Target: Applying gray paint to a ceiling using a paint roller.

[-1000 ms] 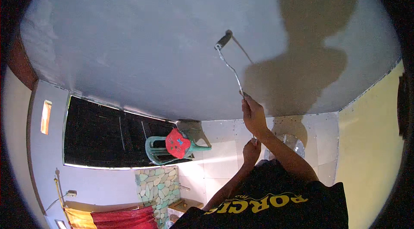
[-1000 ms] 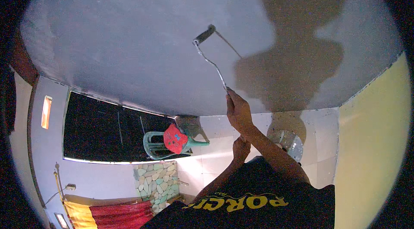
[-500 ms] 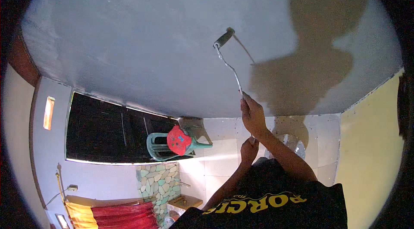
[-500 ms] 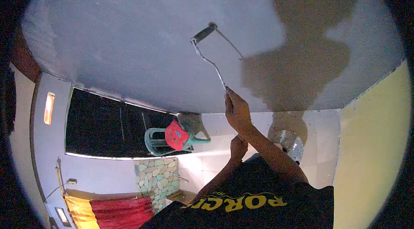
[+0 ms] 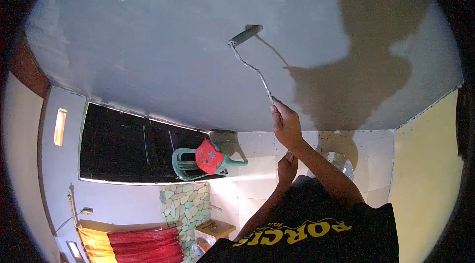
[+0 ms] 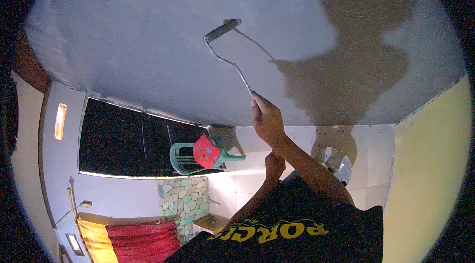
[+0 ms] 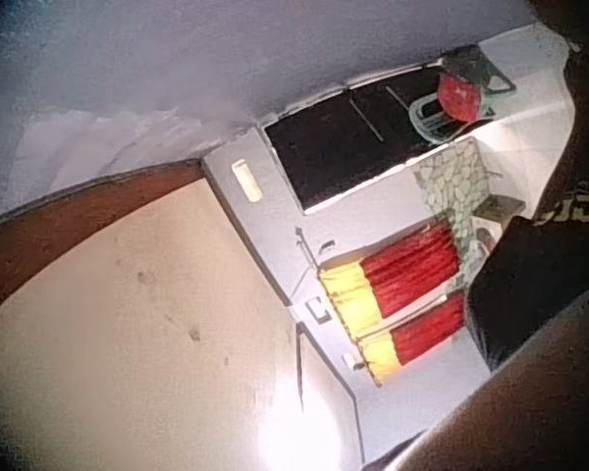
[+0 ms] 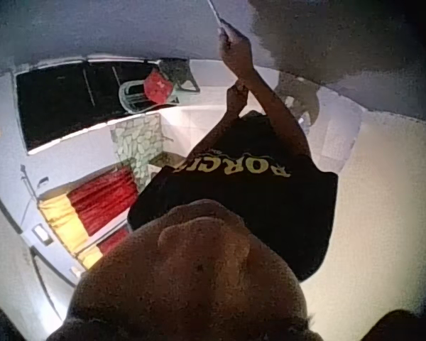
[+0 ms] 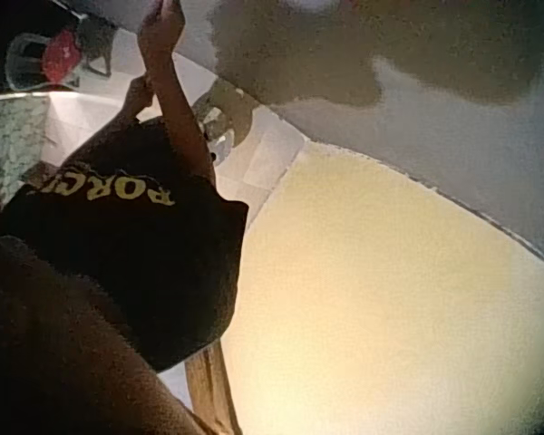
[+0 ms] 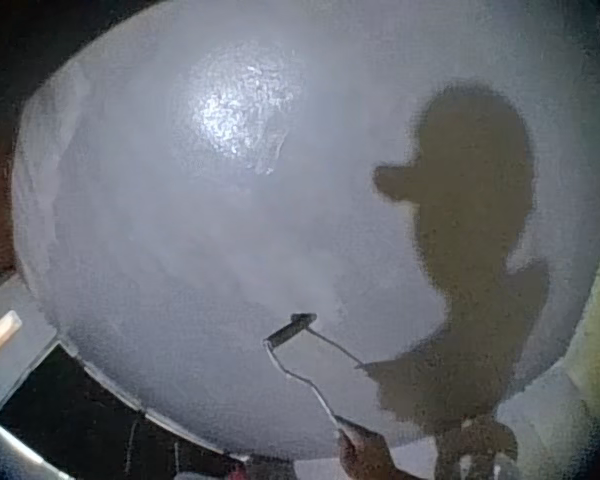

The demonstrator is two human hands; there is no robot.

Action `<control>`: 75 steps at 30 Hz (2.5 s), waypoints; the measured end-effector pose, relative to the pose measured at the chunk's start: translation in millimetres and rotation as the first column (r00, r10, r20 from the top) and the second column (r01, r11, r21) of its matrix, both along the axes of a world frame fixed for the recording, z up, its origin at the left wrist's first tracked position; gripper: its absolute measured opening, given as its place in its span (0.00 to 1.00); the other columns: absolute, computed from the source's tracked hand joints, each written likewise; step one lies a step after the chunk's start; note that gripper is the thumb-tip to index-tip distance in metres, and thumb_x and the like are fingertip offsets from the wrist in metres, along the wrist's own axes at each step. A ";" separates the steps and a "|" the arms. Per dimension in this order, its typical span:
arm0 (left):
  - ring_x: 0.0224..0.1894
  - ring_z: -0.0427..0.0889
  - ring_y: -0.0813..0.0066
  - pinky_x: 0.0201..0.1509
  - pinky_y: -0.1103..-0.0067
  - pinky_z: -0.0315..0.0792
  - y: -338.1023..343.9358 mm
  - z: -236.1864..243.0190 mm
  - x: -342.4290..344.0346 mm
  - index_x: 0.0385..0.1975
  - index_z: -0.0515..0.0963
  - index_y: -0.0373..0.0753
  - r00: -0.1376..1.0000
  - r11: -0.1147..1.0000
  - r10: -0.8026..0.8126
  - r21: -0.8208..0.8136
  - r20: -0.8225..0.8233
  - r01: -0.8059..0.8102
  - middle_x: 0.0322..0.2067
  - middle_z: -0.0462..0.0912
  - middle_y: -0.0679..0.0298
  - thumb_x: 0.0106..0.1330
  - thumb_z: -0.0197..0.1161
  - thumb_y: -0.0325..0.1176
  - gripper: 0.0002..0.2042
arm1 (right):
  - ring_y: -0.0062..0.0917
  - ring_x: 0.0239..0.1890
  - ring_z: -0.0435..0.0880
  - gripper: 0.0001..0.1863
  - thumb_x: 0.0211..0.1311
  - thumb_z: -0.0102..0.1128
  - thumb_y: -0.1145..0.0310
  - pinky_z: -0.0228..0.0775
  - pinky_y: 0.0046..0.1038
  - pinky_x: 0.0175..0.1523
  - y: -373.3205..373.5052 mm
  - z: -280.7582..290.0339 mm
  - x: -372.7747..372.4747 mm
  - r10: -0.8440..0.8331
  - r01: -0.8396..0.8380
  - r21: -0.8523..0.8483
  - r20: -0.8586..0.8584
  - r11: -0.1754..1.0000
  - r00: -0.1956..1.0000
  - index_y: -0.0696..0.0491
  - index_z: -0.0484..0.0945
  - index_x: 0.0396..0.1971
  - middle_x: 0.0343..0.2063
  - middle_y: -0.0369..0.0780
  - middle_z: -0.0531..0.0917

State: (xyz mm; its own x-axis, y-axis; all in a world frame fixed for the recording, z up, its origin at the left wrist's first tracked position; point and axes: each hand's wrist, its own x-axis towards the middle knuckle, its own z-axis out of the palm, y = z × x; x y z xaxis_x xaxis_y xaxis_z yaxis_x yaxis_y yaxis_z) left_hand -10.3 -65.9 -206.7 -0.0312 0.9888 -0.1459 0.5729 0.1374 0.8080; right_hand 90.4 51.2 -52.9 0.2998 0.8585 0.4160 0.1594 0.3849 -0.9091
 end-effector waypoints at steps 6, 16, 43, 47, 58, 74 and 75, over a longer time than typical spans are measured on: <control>0.36 0.80 0.41 0.34 0.64 0.73 1.8 2.4 3.7 0.37 0.77 0.31 1.000 1.000 -0.018 -0.004 0.012 0.018 0.32 0.81 0.42 0.69 0.56 0.44 0.18 | 0.22 0.21 0.72 0.15 0.69 0.51 0.71 0.65 0.25 0.27 0.4 -2.9 1.6 0.000 0.000 0.033 0.012 0.999 1.000 0.61 0.74 0.52 0.22 0.44 0.77; 0.33 0.81 0.42 0.32 0.64 0.73 10.6 -14.5 13.6 0.36 0.77 0.33 0.991 0.998 0.053 -0.046 0.124 -0.048 0.29 0.81 0.43 0.68 0.58 0.47 0.19 | 0.19 0.22 0.69 0.12 0.68 0.52 0.74 0.65 0.24 0.27 8.5 7.8 6.9 0.044 -0.044 0.122 0.008 0.992 0.999 0.63 0.74 0.48 0.22 0.43 0.76; 0.26 0.81 0.51 0.28 0.67 0.71 26.0 14.1 14.1 0.25 0.74 0.29 1.000 0.996 0.019 0.086 -0.003 -0.019 0.23 0.80 0.45 0.66 0.62 0.40 0.17 | 0.14 0.23 0.68 0.15 0.70 0.51 0.75 0.64 0.20 0.28 12.2 8.7 15.8 0.131 -0.124 0.077 -0.094 0.989 0.987 0.63 0.73 0.54 0.22 0.38 0.75; 0.27 0.81 0.47 0.30 0.65 0.71 18.0 19.1 20.8 0.25 0.75 0.29 0.997 0.996 0.068 -0.057 0.024 -0.066 0.23 0.80 0.45 0.65 0.62 0.42 0.18 | 0.14 0.23 0.68 0.15 0.70 0.50 0.74 0.64 0.20 0.28 11.0 -4.1 16.2 0.136 -0.124 0.123 -0.098 0.985 0.986 0.62 0.73 0.54 0.21 0.38 0.74; 0.25 0.77 0.41 0.28 0.62 0.70 50.4 12.3 2.4 0.18 0.71 0.30 0.993 0.970 -0.020 0.240 -0.114 0.047 0.19 0.76 0.44 0.61 0.65 0.41 0.20 | 0.15 0.23 0.70 0.18 0.71 0.48 0.72 0.65 0.21 0.27 20.0 5.7 24.5 0.080 -0.071 0.097 -0.091 0.993 0.993 0.57 0.72 0.58 0.20 0.35 0.73; 0.23 0.78 0.44 0.25 0.62 0.69 44.9 0.9 13.8 0.17 0.72 0.31 0.998 0.985 -0.017 0.168 -0.056 0.026 0.17 0.76 0.46 0.63 0.65 0.47 0.24 | 0.12 0.21 0.66 0.18 0.70 0.51 0.73 0.61 0.19 0.25 13.4 13.6 29.4 0.110 -0.101 0.103 -0.085 0.990 0.990 0.57 0.73 0.58 0.17 0.32 0.69; 0.23 0.78 0.44 0.25 0.62 0.69 42.8 0.5 13.4 0.17 0.72 0.31 0.998 0.986 -0.013 0.168 -0.053 0.022 0.17 0.76 0.46 0.63 0.65 0.47 0.24 | 0.12 0.21 0.66 0.18 0.70 0.51 0.73 0.61 0.19 0.25 11.4 12.1 28.0 0.113 -0.105 0.102 -0.082 0.989 0.990 0.57 0.73 0.58 0.17 0.32 0.69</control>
